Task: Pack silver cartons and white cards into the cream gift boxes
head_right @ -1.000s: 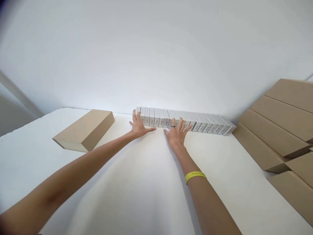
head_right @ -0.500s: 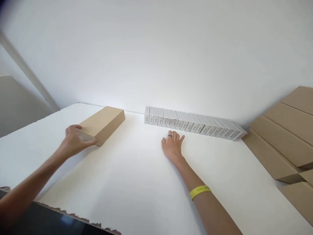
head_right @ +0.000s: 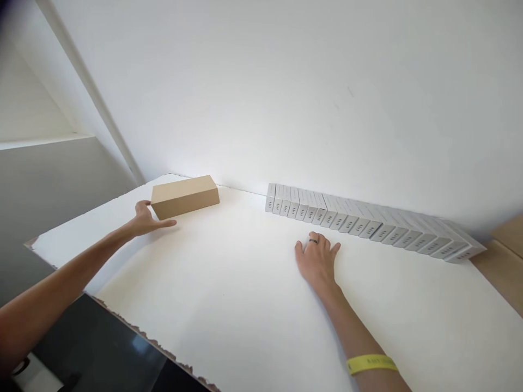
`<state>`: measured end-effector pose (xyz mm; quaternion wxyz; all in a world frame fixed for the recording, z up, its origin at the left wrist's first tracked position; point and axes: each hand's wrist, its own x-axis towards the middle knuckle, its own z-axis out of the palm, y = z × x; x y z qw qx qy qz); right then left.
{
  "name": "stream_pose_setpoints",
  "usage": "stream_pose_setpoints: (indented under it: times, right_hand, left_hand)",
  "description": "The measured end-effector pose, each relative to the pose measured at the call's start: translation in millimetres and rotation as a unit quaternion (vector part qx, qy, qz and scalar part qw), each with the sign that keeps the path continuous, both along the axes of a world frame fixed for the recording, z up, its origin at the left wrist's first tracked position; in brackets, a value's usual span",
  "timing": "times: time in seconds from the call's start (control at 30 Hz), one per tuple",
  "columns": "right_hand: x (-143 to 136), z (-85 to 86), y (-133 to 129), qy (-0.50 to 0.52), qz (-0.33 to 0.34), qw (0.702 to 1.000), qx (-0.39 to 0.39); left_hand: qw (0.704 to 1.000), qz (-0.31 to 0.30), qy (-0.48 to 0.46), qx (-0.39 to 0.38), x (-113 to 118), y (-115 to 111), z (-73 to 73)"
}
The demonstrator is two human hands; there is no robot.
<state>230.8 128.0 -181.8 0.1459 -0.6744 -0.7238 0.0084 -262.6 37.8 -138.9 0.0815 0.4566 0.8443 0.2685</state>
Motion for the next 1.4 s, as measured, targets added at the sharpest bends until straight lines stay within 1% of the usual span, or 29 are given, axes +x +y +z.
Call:
stream_pose_setpoints:
  times: [0.1,0.2,0.27,0.33,0.4,0.43,0.5,0.6,0.7,0.8,0.87,1.0,1.2,1.33,1.4]
  right_hand:
    - [-1,0.0,-2,-0.004,0.002,1.0,0.0]
    - [-1,1.6,-3,-0.003,0.004,1.0,0.003]
    - [0,2.6,-4,0.001,0.002,1.0,0.005]
    - [1,2.7,-3,0.006,0.0,1.0,0.008]
    - [2,1.6,-2,0.009,-0.003,1.0,0.01]
    - [3,0.6,-1,0.009,-0.005,1.0,0.011]
    - [4,-1.3,1,0.008,-0.008,1.0,0.01]
    - [6,-3.0,3,0.006,-0.009,1.0,0.006]
    - [6,-2.4,3,0.004,-0.004,1.0,0.0]
    - [6,-0.7,2,0.002,-0.001,1.0,-0.002]
    - [7,0.0,1,-0.001,0.001,1.0,-0.003]
    - [7,-0.1,0,-0.004,0.003,1.0,-0.004]
    - [5,0.7,-2,-0.003,0.006,1.0,-0.004]
    - [1,3.5,-3,-0.002,0.011,1.0,-0.006]
    - [0,5.2,-4,-0.001,0.013,1.0,-0.005]
  left_hand:
    - [0.998,-0.053,-0.018,-0.018,-19,7,7.0]
    - [0.994,-0.086,-0.028,-0.053,-42,19,24.8]
    - [0.99,-0.114,-0.028,-0.082,-55,34,39.8]
    - [0.982,-0.144,-0.022,-0.117,-64,53,53.5]
    - [0.978,-0.151,-0.005,-0.146,-67,73,62.5]
    - [0.976,-0.15,0.004,-0.157,-67,82,64.7]
    - [0.974,-0.145,0.022,-0.17,-64,95,64.8]
    - [0.976,-0.124,0.053,-0.171,-59,100,58.9]
    - [0.98,-0.058,0.077,-0.176,-54,95,52.6]
    - [0.979,0.019,0.077,-0.188,-50,95,48.3]
    - [0.978,0.047,0.069,-0.189,-47,97,47.0]
    - [0.978,0.071,0.049,-0.191,-41,99,49.7]
    - [0.97,0.109,0.033,-0.214,-32,94,58.4]
    - [0.968,0.117,0.034,-0.22,-30,92,59.6]
    - [0.968,0.116,0.039,-0.219,-27,90,62.7]
